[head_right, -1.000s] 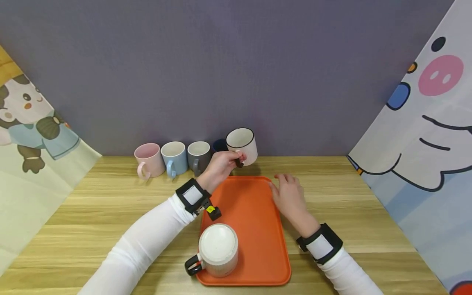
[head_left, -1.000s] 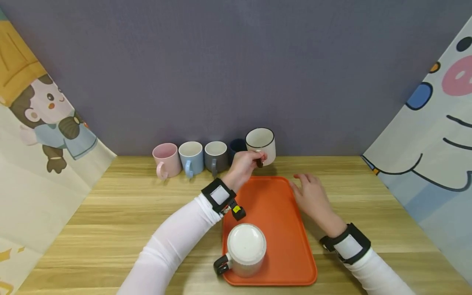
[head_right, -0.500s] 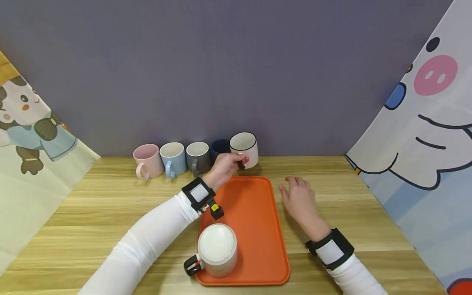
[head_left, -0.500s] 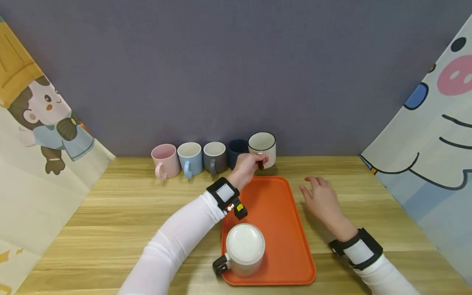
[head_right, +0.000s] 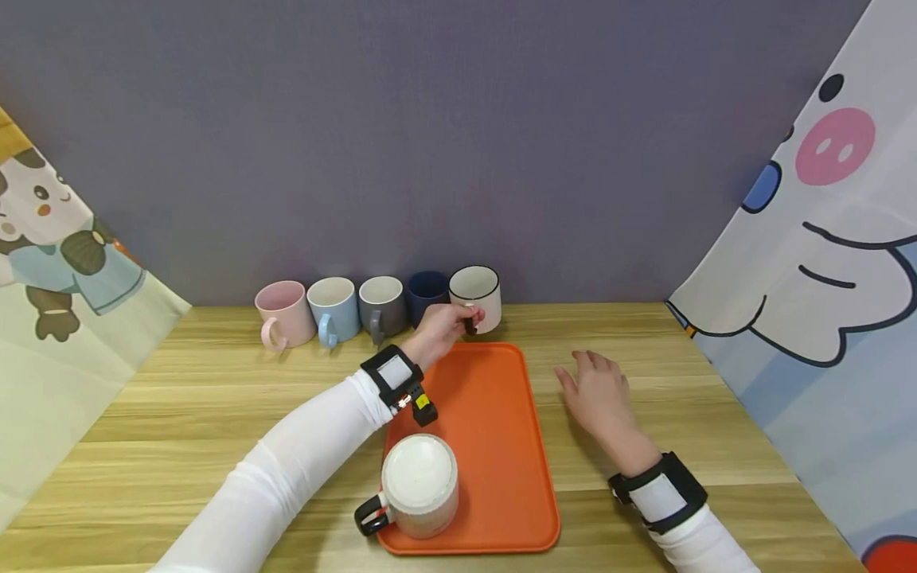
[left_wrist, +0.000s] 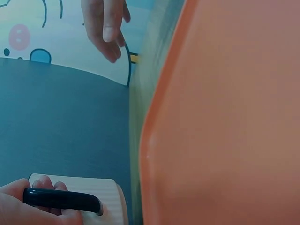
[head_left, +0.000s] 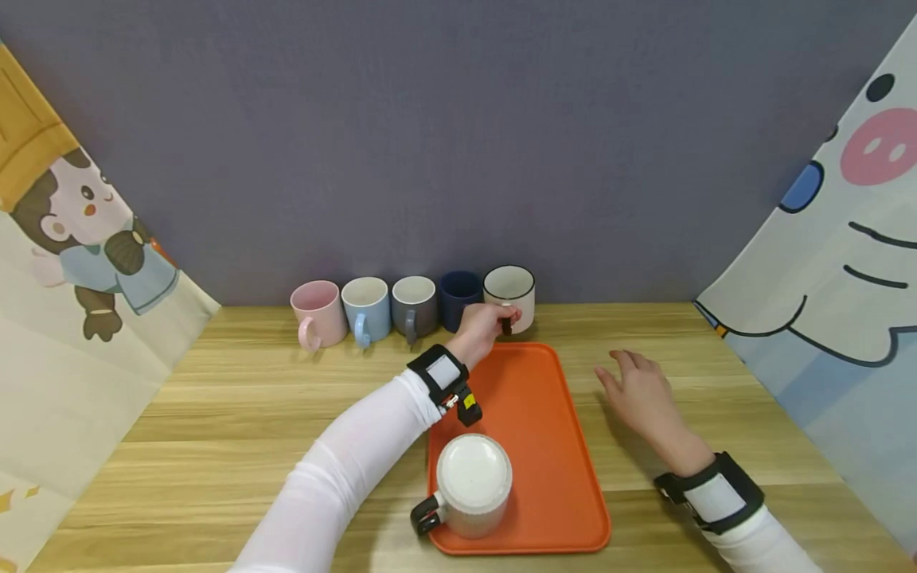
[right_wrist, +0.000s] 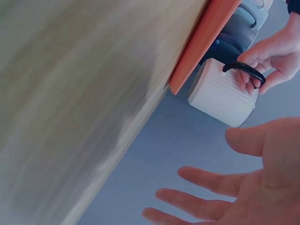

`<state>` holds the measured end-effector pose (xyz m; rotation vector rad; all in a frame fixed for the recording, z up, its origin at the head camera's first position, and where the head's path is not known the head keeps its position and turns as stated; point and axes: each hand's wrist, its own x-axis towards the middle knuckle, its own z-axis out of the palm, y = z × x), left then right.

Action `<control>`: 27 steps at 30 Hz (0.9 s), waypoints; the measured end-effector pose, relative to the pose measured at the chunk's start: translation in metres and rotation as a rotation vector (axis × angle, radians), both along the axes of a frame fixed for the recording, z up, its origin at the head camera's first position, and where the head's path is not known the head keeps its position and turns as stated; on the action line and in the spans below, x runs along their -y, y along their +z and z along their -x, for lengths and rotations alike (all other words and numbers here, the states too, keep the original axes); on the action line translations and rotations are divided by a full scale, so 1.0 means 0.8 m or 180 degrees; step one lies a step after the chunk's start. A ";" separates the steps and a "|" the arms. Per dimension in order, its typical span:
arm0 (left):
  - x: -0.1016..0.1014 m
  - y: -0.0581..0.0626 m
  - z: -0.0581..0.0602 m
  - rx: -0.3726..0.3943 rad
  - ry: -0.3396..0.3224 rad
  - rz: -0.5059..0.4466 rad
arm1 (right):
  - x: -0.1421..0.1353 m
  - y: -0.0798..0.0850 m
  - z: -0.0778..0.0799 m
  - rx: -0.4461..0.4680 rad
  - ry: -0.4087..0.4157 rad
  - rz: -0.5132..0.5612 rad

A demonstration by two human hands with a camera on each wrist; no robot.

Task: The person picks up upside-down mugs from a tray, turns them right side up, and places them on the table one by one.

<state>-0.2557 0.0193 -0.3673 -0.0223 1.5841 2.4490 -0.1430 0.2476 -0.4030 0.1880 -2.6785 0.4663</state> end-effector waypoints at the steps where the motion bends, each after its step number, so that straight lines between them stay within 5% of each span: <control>1: 0.000 -0.001 0.001 0.0014 0.0004 -0.0010 | -0.002 0.000 -0.001 0.0057 -0.0016 -0.0015; 9: -0.006 -0.010 0.010 0.0085 0.0025 0.0075 | -0.013 0.004 -0.012 0.0562 -0.0182 -0.0076; 27: -0.011 -0.026 0.019 0.0250 0.0233 0.0284 | -0.026 0.000 -0.017 0.0628 -0.0290 -0.0137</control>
